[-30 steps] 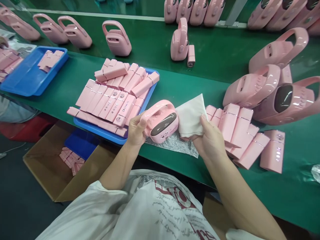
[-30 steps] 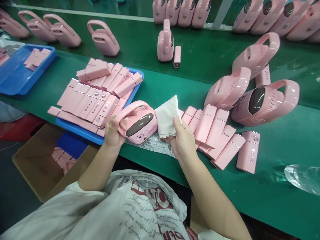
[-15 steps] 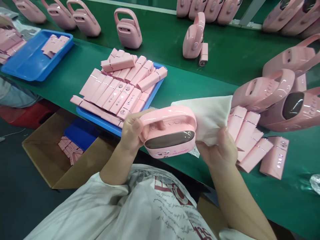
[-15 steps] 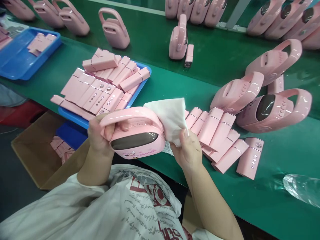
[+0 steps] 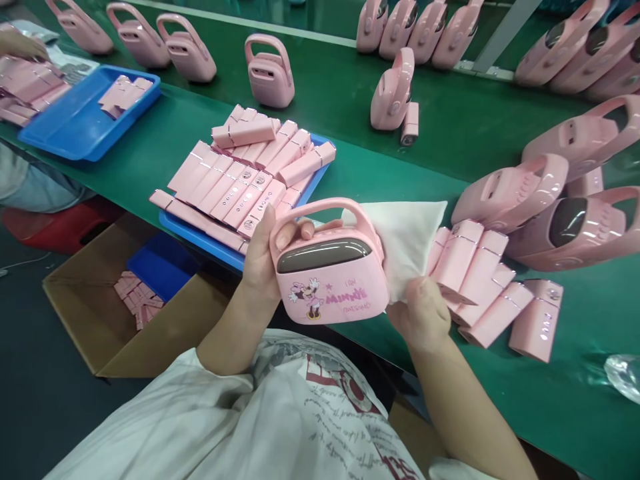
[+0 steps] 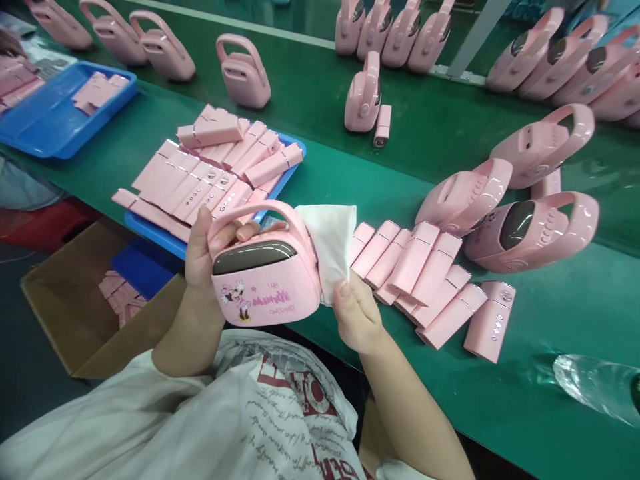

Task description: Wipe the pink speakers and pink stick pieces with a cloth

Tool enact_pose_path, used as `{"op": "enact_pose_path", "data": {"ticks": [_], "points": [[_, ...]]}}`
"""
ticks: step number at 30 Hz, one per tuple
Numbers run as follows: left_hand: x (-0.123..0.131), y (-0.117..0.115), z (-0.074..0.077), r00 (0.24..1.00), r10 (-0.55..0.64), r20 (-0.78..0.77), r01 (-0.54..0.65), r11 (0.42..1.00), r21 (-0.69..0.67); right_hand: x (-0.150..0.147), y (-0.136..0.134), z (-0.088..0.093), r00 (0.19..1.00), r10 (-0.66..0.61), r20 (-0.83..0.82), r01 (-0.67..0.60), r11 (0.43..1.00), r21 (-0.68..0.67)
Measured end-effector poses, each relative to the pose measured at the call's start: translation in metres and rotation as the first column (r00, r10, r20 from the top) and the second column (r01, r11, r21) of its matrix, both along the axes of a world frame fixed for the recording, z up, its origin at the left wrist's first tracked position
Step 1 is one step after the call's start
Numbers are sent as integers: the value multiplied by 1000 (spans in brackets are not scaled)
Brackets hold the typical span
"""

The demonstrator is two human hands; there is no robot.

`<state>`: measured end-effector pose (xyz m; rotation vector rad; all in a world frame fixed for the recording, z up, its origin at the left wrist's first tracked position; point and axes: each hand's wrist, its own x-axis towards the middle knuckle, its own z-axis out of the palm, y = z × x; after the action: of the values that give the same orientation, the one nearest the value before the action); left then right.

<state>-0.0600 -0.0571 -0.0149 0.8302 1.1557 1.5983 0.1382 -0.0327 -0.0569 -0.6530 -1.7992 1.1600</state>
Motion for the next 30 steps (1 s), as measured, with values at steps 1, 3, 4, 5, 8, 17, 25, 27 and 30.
{"op": "enact_pose_path", "data": {"ticks": [1,3,4,5,8,17,25,27,30], "points": [[3,1,-1,999,8,50,-7,999,-39,0,0,-2,999,33,-41,-34,999,-38],[9,3,-1,985,0,174,22,992,-123,0,2,-5,991,57,-121,-75,986,-150],[12,4,0,974,-10,226,47,986,-158,0,5,-5,993,42,-115,-63,980,-186],[16,4,1,965,-20,262,70,981,-179,-1,8,-4,995,13,-97,-34,977,-213],[21,3,8,956,-61,286,107,983,-147,-5,16,-1,992,-77,-100,50,965,-256],[29,-5,30,952,-211,221,215,977,10,-6,12,13,995,-103,0,99,953,286],[35,5,23,926,-217,309,262,959,-111,-9,6,14,976,-100,192,-67,704,707],[27,11,22,952,-172,255,195,979,-66,-10,4,12,964,-148,220,-77,640,765],[15,17,23,974,-109,200,114,993,-13,-13,2,8,944,-233,231,-60,569,820]]}}
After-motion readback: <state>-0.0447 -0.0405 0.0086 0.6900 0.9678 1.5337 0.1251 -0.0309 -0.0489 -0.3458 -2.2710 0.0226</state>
